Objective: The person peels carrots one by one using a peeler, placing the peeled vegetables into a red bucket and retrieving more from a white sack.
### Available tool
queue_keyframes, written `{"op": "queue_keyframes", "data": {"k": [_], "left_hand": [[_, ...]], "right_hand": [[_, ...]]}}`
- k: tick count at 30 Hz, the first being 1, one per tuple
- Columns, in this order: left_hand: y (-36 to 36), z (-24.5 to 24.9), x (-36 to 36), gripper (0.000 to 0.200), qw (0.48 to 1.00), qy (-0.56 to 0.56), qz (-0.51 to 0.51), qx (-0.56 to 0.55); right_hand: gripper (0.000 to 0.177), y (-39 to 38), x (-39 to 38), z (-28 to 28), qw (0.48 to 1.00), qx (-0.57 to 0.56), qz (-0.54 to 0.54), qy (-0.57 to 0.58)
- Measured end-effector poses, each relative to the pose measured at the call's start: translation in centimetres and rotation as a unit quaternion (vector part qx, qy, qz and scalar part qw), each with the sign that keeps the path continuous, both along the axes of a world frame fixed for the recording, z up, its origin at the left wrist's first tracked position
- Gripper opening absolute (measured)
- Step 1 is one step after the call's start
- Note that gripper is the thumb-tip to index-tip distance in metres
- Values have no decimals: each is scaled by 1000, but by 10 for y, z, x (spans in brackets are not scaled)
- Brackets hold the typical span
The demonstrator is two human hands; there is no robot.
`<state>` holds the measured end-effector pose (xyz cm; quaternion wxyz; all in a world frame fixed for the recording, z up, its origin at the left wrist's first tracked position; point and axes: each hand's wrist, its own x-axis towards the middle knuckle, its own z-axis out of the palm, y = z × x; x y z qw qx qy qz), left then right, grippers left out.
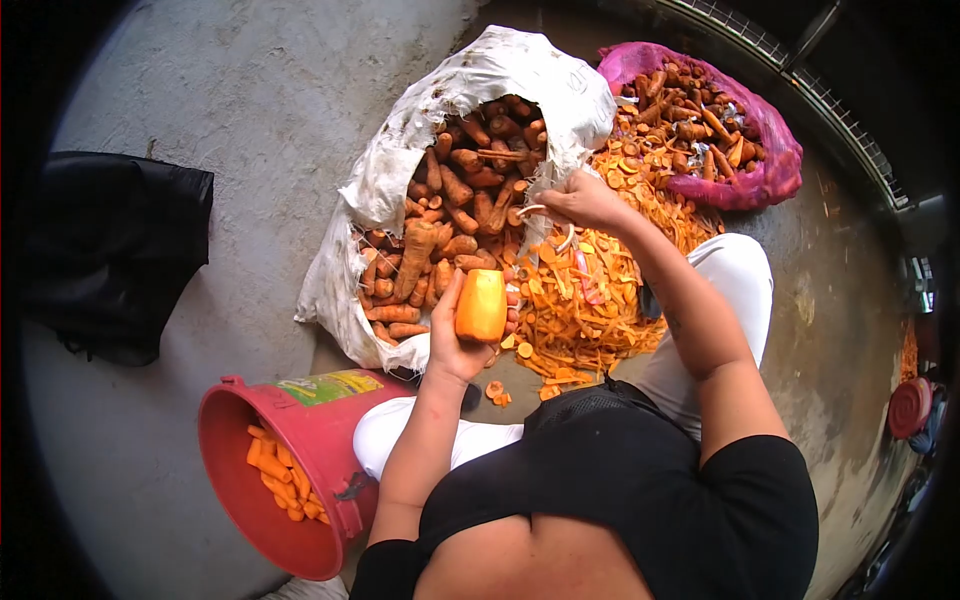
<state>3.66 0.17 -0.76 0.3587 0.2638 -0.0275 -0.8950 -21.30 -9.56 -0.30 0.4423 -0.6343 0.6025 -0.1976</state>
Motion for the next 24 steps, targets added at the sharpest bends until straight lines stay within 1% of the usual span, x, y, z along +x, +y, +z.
{"op": "queue_keyframes", "data": {"k": [1,2,3,4,5,6,8,10,12,13,15,16,18,20,22,23,24], "left_hand": [[-1,-8,1,54,1000,7,20,3],[-1,-13,2,52,999,14,39,6],[-1,-13,2,48,997,-23,67,18],[-2,-11,1,45,993,-61,96,29],[-3,-9,0,41,986,-99,124,41],[-3,-9,-1,39,985,-97,136,36],[-7,-10,-1,37,982,-96,158,27],[-9,-15,1,36,978,-116,173,17],[-14,-21,-1,36,971,-141,192,1],[-17,-20,-3,34,969,-148,198,3],[-21,-22,-5,33,967,-157,199,13],[-22,-23,-6,33,966,-161,200,19],[-25,-24,-10,37,964,-173,199,32],[-26,-26,-10,40,963,-182,194,43],[-27,-34,-7,42,963,-186,192,41],[-28,-37,-6,44,963,-187,192,39],[-29,-38,-5,44,961,-190,197,41]], "right_hand": [[67,0,2,-1,999,22,16,-17],[64,-4,2,-15,993,50,-58,-90],[61,-10,2,-38,975,78,-131,-161],[58,-13,5,-46,946,105,-202,-230],[61,-11,1,-52,929,109,-203,-288],[70,-9,-1,-54,909,115,-204,-345],[77,-8,-30,-87,926,194,-189,-264],[73,-5,-35,-131,967,121,-165,-154],[60,6,-37,-183,980,70,-187,-24],[53,11,-37,-213,978,45,-197,44],[39,25,-32,-251,962,94,-214,142],[34,33,-23,-255,944,173,-228,167],[30,49,-9,-259,929,154,-268,205],[35,53,-7,-277,908,139,-346,192],[42,53,-6,-279,879,124,-423,181],[55,53,-13,-278,887,163,-395,173],[64,53,-9,-276,871,149,-378,278]]}}
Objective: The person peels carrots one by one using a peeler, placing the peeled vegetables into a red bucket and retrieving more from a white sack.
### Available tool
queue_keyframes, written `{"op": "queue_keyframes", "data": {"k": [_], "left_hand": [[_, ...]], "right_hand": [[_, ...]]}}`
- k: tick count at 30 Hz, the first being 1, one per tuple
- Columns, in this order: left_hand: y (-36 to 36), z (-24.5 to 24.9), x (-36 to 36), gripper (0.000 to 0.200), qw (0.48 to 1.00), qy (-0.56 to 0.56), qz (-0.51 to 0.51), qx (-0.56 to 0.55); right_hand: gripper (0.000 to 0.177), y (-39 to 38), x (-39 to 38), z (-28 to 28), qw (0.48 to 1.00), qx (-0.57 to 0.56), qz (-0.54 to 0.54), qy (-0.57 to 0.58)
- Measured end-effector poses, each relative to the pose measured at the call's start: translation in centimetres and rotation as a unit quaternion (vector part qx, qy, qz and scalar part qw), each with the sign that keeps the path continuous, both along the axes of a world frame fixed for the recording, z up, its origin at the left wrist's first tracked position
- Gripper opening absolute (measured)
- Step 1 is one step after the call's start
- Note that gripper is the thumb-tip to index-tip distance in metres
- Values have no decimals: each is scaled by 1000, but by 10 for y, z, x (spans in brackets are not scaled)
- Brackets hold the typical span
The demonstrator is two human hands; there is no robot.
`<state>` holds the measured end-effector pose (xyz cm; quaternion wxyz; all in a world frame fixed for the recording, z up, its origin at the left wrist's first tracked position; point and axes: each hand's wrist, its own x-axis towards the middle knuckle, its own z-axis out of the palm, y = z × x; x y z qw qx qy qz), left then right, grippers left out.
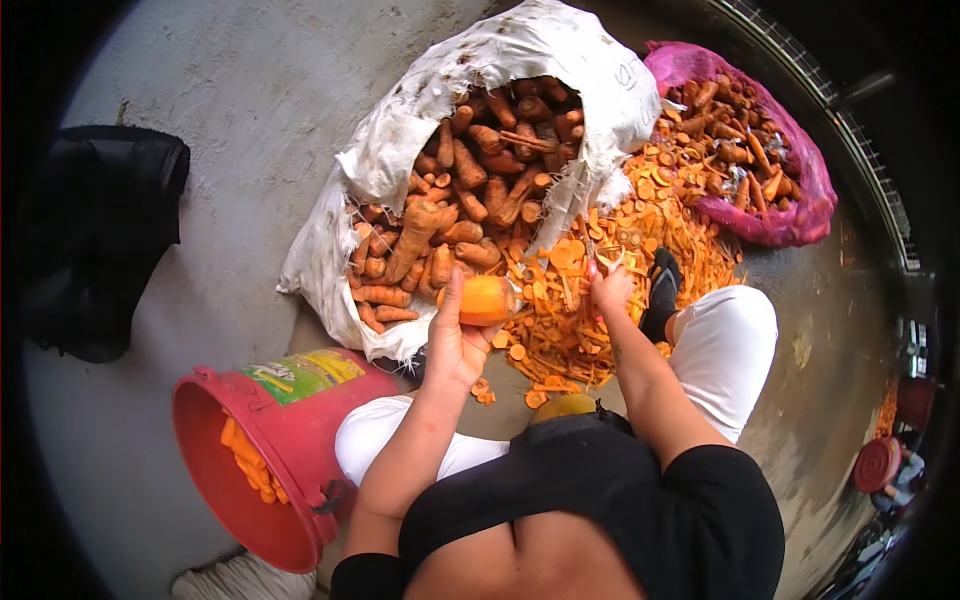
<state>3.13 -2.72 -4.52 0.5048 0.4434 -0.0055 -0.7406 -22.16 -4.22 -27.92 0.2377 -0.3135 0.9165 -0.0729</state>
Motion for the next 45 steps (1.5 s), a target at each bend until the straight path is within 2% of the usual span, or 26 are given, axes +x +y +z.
{"op": "queue_keyframes", "data": {"k": [2,5,9,12,13,16,20,22,23,24,25,26,27,28,30,31,32,34,35,37,39,40,42,44,45], "left_hand": [[-1,3,0,45,1000,-4,9,4],[-3,6,1,50,1000,-5,-6,18],[-3,3,8,55,999,-2,-35,17],[-1,9,7,53,1000,5,-26,-15],[0,12,8,52,1000,-1,-18,-18],[0,20,11,52,999,5,-11,-34],[0,29,21,53,994,75,-61,-49],[5,34,28,52,986,117,-105,-60],[8,34,30,53,984,117,-116,-71],[8,31,32,53,981,118,-129,-83],[9,28,32,53,978,119,-143,-95],[10,25,31,52,983,91,-135,-87],[11,21,29,52,987,62,-127,-80],[11,18,28,52,990,32,-118,-74],[11,16,27,53,991,47,-105,-74],[12,15,27,53,989,60,-104,-82],[14,14,27,54,988,72,-103,-88],[20,16,26,54,981,125,-108,-103],[24,17,26,54,978,142,-111,-101],[34,14,24,52,971,160,-141,-112],[39,7,25,50,957,161,-194,-145],[42,9,23,50,954,119,-209,-177],[47,13,19,50,941,34,-240,-236],[52,10,22,50,932,-18,-269,-242],[54,8,25,50,929,-45,-277,-242]], "right_hand": [[50,4,0,7,993,-2,71,91],[42,12,5,-3,953,-124,215,171],[42,9,12,-17,965,56,256,2],[41,9,15,-15,972,49,228,-8],[38,14,14,-21,974,7,222,35],[41,21,-1,-20,984,46,171,-16],[49,30,-15,-25,964,116,239,-26],[38,29,-4,1,956,159,238,-69],[42,32,-3,8,953,128,251,-109],[41,36,0,-3,953,94,278,-75],[38,35,0,1,941,102,304,-107],[36,33,1,5,927,110,330,-137],[32,35,4,10,930,69,332,-141],[31,33,10,29,926,41,354,-123],[32,30,21,71,936,-46,330,-116],[33,24,17,57,936,-75,304,-163],[33,24,30,125,932,-56,289,-209],[25,23,29,139,912,-122,290,-265],[23,24,31,140,887,-175,239,-356],[18,30,41,144,800,-266,127,-522],[16,41,44,171,803,-229,169,-524],[16,48,50,188,804,-208,190,-523],[26,58,63,194,784,-228,203,-541],[30,67,75,219,737,-255,223,-585],[33,73,78,230,739,-243,240,-581]]}}
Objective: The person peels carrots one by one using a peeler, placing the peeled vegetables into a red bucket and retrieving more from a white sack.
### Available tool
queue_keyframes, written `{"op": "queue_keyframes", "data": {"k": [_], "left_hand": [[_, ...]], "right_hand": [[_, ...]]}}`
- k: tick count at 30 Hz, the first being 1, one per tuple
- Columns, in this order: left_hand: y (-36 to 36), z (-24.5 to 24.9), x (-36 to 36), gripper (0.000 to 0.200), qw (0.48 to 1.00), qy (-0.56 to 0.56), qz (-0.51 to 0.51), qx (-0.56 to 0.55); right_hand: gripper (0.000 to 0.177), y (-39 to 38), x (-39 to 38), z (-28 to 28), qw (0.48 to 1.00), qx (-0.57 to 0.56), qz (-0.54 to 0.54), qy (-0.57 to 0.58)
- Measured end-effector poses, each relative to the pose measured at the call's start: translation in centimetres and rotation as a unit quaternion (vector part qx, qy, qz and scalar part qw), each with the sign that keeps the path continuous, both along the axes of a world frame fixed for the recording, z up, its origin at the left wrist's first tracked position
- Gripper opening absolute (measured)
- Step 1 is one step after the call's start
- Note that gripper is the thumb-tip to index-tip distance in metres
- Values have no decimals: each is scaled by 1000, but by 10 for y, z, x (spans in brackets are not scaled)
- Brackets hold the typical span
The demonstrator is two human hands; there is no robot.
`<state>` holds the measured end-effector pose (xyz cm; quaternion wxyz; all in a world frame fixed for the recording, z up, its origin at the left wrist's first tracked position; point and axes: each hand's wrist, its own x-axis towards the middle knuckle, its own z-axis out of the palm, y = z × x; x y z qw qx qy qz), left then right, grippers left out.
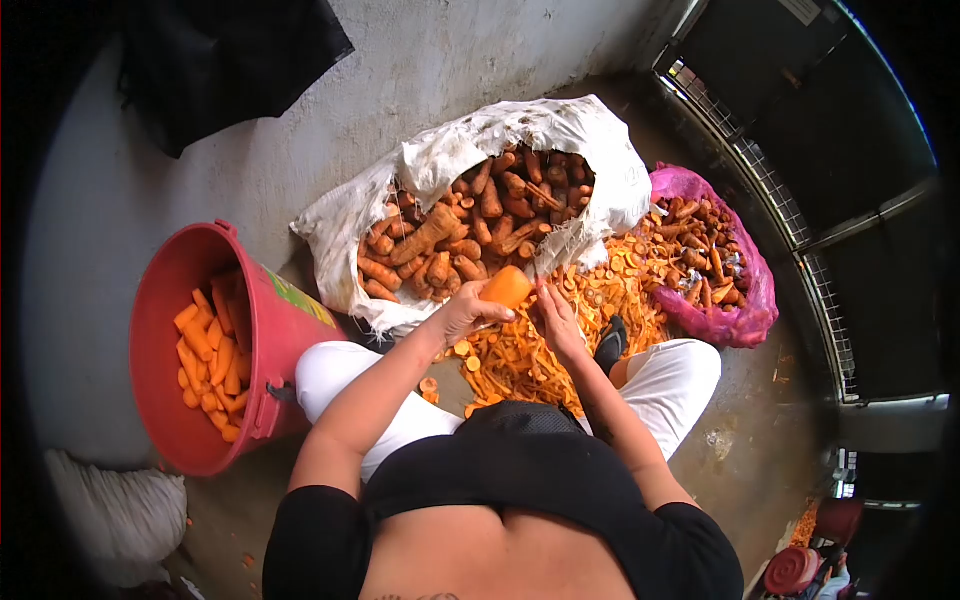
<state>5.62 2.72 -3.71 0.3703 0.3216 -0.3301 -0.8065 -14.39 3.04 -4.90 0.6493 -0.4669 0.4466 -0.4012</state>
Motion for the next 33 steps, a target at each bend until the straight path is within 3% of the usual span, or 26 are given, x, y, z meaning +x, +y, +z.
{"op": "queue_keyframes", "data": {"k": [3,5,9,10,13,16,17,24,28,31,33], "left_hand": [[5,9,8,56,987,-134,0,-93],[10,13,15,57,950,-256,-5,-180],[18,23,17,69,818,-505,21,-275],[20,22,18,66,777,-537,49,-324],[20,13,24,61,767,-538,118,-329],[19,20,30,44,760,-576,81,-289],[19,22,32,47,755,-584,78,-286],[19,4,27,52,726,-601,104,-317],[20,1,27,49,712,-617,89,-323],[23,10,27,29,708,-607,99,-348],[22,11,29,29,713,-608,94,-337]], "right_hand": [[42,10,8,9,997,-35,47,47],[47,13,12,-6,988,-97,73,99],[46,17,21,-5,981,-107,89,134],[40,18,27,-7,967,-197,41,157],[34,22,25,2,956,-210,47,197],[37,33,29,6,941,-198,58,267],[37,36,32,6,940,-200,58,272],[37,40,39,-11,967,-175,52,176],[36,43,41,2,944,-209,52,248],[36,44,42,4,943,-205,54,258],[35,44,43,6,939,-208,53,269]]}}
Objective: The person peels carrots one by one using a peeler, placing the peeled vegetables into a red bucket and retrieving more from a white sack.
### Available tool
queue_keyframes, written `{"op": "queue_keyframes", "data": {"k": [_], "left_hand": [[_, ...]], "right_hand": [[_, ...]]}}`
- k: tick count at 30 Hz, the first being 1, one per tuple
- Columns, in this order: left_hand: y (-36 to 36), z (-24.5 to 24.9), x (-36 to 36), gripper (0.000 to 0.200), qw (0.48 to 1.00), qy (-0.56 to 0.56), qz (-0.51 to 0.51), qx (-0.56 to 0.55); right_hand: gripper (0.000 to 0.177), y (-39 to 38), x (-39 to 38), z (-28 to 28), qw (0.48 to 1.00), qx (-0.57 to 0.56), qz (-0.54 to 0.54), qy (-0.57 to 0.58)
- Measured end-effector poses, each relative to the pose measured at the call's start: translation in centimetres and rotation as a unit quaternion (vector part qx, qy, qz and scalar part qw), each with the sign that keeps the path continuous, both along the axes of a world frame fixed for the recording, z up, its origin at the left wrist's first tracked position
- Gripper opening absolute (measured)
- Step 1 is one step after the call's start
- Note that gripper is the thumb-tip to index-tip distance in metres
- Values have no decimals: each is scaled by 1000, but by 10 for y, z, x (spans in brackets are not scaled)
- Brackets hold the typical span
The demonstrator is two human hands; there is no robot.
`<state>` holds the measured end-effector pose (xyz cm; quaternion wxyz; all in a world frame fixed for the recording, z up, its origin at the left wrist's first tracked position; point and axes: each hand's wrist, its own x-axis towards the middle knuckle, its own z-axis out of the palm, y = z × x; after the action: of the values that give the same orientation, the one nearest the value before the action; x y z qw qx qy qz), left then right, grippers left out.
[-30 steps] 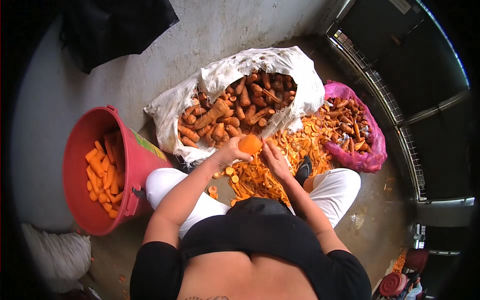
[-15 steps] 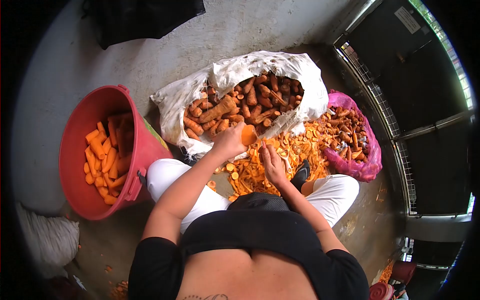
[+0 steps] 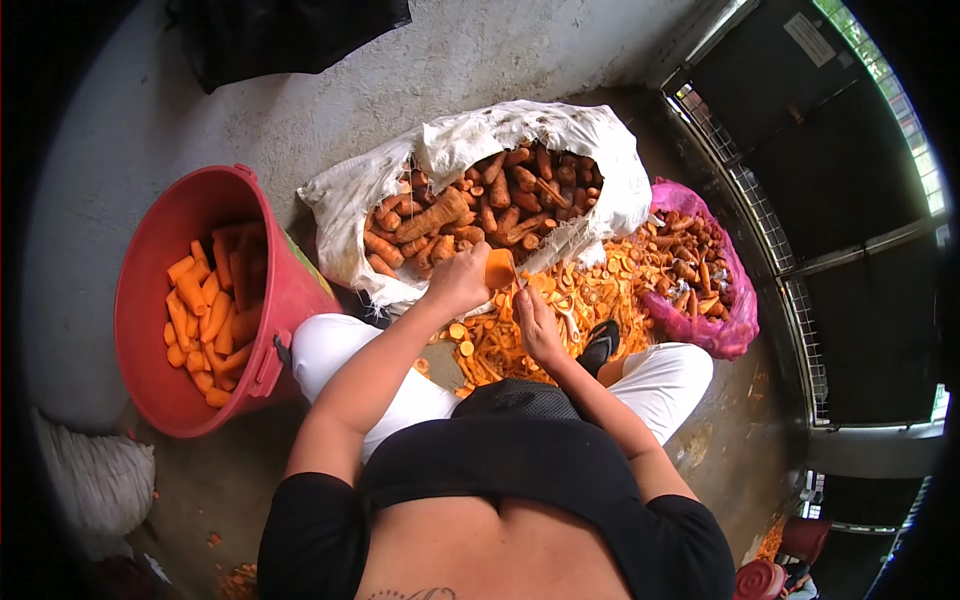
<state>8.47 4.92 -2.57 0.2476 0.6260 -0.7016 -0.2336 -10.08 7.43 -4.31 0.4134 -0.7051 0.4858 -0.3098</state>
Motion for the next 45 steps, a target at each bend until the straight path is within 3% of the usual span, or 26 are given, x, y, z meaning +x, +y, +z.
{"op": "queue_keyframes", "data": {"k": [19,25,28,31,37,40,45], "left_hand": [[0,4,1,33,999,-30,18,-14],[-2,0,0,38,999,-8,10,30],[-1,-1,-1,38,999,-44,20,-4],[1,2,-2,34,998,-30,6,-52],[0,-1,-1,43,999,1,14,-34],[6,5,-2,39,997,76,11,-20],[6,7,0,45,997,71,4,-10]], "right_hand": [[36,2,4,6,998,7,-12,60],[39,-1,0,4,997,17,-9,75],[39,0,0,6,996,19,-8,91],[40,1,0,11,996,27,-4,89],[41,2,0,12,996,18,0,84],[42,2,2,16,995,17,-4,99],[42,0,0,16,995,22,8,95]]}}
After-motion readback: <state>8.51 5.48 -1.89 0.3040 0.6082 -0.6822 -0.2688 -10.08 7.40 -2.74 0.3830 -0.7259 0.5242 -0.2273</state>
